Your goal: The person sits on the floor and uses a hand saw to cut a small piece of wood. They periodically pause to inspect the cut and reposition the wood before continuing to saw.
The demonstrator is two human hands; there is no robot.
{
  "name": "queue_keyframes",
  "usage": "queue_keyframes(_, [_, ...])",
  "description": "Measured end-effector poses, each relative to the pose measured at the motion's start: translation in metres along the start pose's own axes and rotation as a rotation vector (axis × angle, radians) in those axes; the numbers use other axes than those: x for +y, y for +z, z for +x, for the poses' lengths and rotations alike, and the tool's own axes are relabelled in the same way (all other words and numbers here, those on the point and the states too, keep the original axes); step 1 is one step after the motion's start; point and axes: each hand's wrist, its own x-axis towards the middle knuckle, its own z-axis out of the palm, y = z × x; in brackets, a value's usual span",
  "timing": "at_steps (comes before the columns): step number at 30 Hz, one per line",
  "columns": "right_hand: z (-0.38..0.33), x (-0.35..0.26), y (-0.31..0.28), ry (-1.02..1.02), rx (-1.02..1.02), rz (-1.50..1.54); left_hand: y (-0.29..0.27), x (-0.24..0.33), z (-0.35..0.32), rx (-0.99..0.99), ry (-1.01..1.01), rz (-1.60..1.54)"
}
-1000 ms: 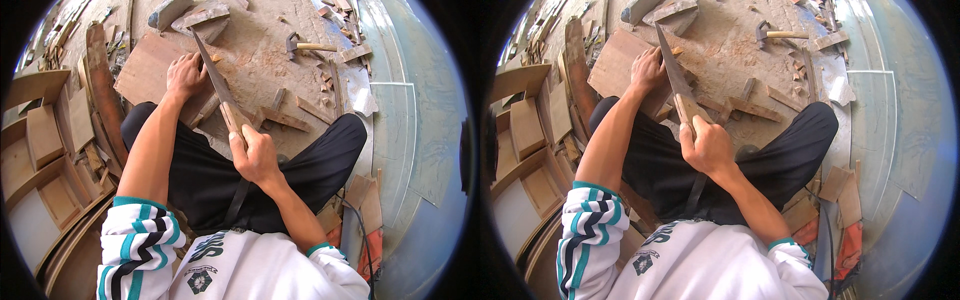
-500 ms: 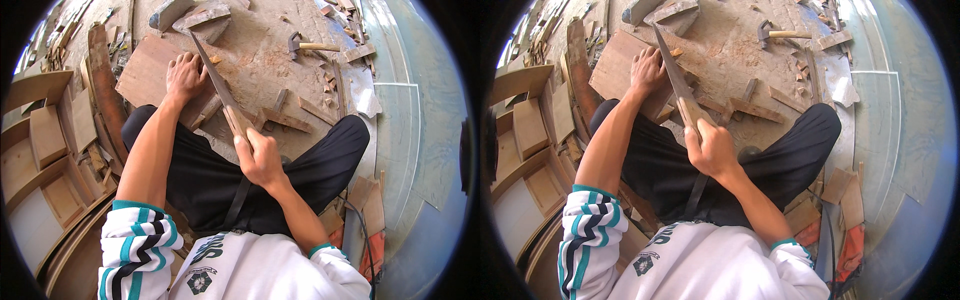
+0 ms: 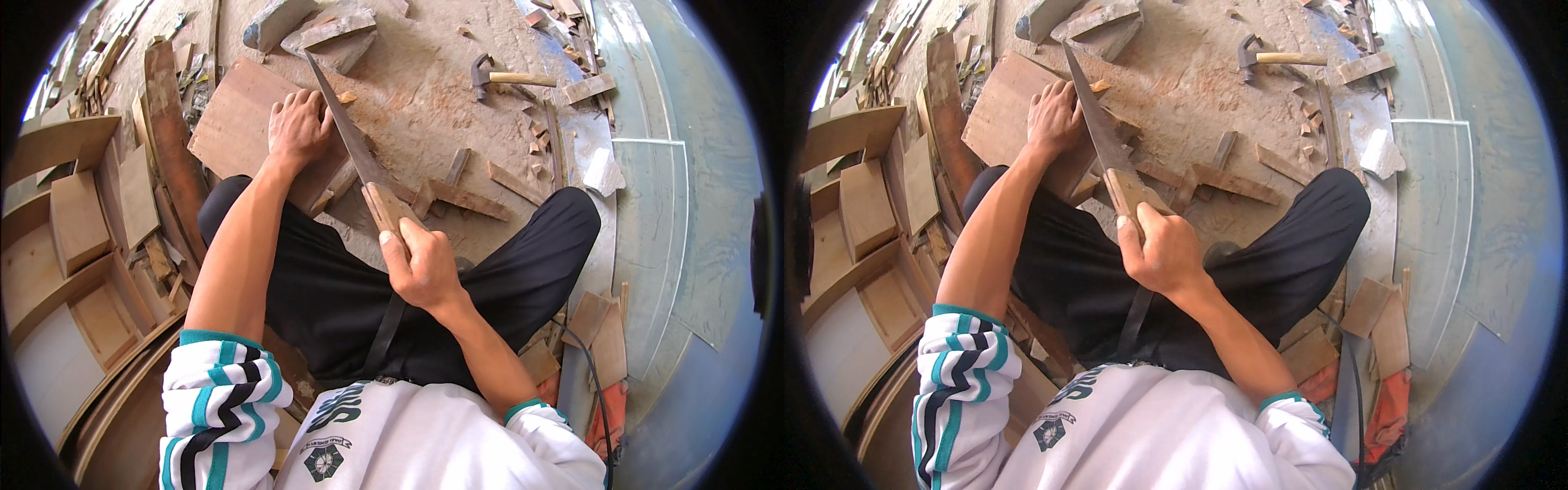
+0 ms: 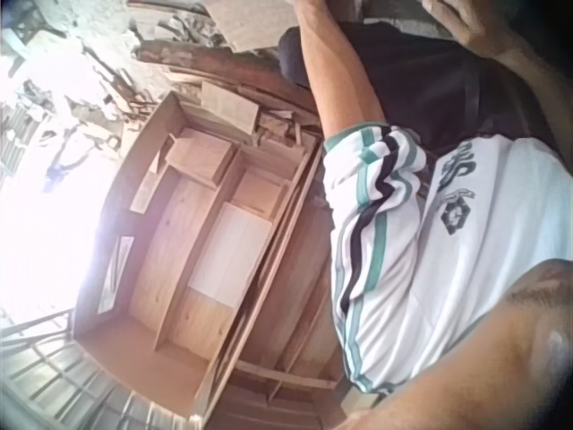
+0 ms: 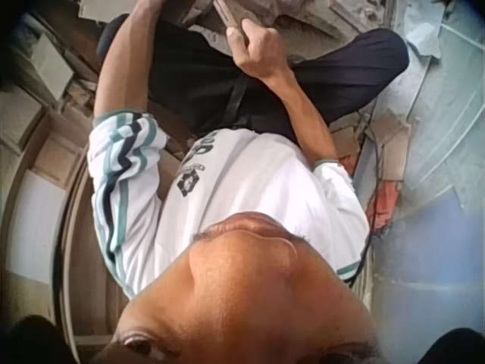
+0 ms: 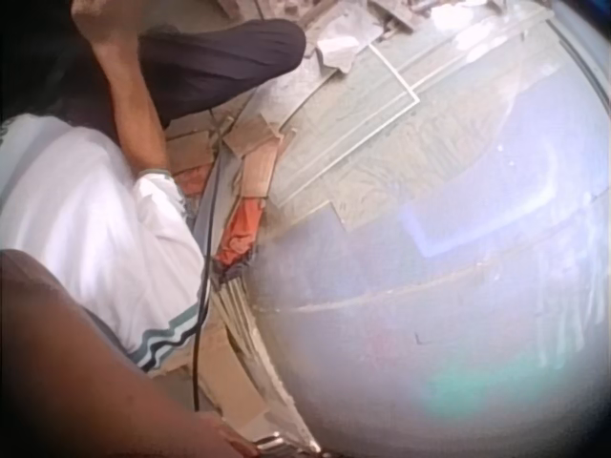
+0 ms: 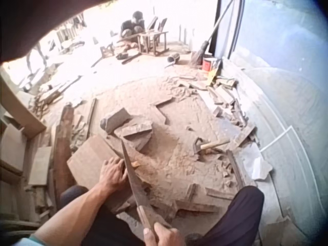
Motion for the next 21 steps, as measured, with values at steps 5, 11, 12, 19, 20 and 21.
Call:
queue_keyframes(5, [-0.009,0.000,-0.007,-0.036,0.005,0.023,0.002,-0.004,0.000,0.009,-0.017,0.020])
queue_keyframes(11, [0.006,0.000,-0.007,-0.044,0.017,-0.024,-0.001,0.001,0.004,-0.008,0.002,0.015])
queue_keyframes(12, [0.013,-0.001,-0.004,-0.048,0.028,-0.035,0.000,0.002,0.005,-0.031,-0.001,0.023])
queue_keyframes(19, [-0.002,-0.003,-0.006,-0.018,0.000,0.011,0.002,-0.003,-0.002,0.036,0.007,-0.014])
queue_keyframes(20, [0.006,-0.002,-0.003,-0.020,0.009,-0.006,0.003,-0.003,0.001,0.028,0.010,-0.015])
queue_keyframes(21, [0.019,-0.001,0.001,-0.028,0.009,-0.026,0.004,-0.003,0.003,0.021,0.014,-0.016])
